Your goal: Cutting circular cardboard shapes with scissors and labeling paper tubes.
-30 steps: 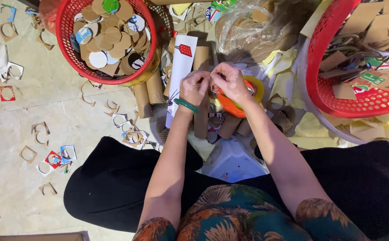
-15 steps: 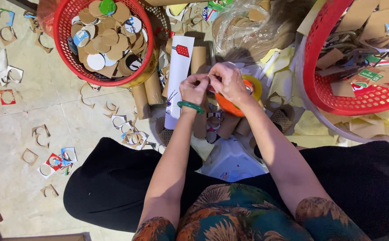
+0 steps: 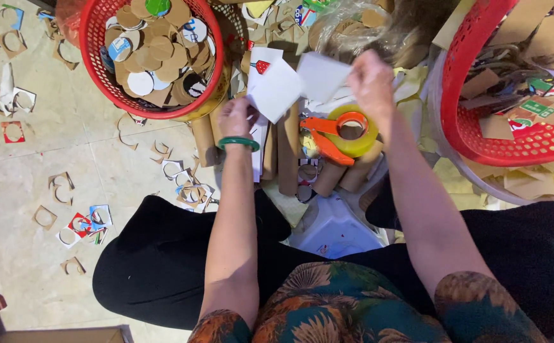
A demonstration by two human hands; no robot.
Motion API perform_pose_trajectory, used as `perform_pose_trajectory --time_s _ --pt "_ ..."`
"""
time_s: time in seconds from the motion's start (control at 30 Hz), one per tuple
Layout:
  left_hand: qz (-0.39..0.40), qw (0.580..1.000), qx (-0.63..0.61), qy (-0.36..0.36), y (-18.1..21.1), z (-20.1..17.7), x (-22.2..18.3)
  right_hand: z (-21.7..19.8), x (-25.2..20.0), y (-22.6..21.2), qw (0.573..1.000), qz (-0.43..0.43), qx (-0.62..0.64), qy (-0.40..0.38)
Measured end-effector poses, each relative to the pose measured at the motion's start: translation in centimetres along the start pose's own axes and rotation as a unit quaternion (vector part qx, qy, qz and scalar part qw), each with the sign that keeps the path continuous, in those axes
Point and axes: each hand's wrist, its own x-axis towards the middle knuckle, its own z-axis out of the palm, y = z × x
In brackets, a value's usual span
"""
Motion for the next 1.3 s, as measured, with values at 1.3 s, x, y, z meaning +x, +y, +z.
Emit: perform_pose_trajectory --time_s 1.3 --pt "0.244 0.802 0.545 0.002 -13.7 0.2 -6.5 10.6 -5.8 4.5 0.951 0.153 0.262 -0.065"
